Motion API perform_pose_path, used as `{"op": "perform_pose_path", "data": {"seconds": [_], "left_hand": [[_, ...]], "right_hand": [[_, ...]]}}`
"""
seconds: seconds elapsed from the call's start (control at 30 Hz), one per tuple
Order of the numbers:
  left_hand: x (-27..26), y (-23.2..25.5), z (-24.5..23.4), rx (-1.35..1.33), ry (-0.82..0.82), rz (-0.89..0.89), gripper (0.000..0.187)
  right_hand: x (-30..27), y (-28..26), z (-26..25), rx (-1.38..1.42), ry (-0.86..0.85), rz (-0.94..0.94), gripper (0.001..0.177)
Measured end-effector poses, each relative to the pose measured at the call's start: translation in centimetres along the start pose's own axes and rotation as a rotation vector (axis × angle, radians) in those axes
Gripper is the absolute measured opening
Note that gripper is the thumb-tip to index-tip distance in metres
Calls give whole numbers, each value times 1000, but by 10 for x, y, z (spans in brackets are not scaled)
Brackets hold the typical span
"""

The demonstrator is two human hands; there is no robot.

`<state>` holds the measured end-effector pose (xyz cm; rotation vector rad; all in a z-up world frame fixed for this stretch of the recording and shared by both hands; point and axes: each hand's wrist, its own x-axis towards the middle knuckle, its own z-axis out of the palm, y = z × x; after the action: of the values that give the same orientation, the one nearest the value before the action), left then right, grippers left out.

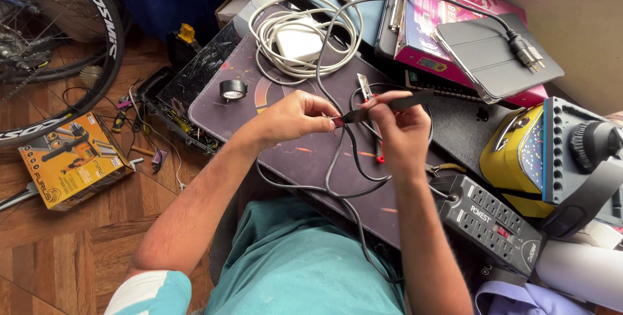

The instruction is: Repairing an electronic component by stripping wires, connecting them, and applying electrical tape

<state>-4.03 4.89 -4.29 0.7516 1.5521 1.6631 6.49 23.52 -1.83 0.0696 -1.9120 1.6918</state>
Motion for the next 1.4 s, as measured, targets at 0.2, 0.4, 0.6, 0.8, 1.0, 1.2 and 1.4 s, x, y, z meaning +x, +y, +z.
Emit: {"op": "perform_pose_path", "data": {"seconds": [0.2,0.4,0.6,0.8,1.0,1.2,1.4], "left_hand": [[-8,13,2,396,129,195,16],[-4,7,6,505,234,295,9],[-11,14,17,755,319,501,6],[-12,5,24,1017,313,602,6],[-18,12,19,1025,396,682,11],[-17,1,16,1031,393,674,10],[-24,12,4,721,309,468,7]], "right_hand": [[12,-61,-4,-405,-419,-281,12],[-7,-76,0,-595,-607,-485,30],[-12,-78,9,-772,-689,-671,28],[21,-62,-4,-571,-562,-322,39],[38,-33,4,-277,-418,-109,36],[48,9,10,-5,-286,55,39],[52,9,12,-11,-305,-127,38]]}}
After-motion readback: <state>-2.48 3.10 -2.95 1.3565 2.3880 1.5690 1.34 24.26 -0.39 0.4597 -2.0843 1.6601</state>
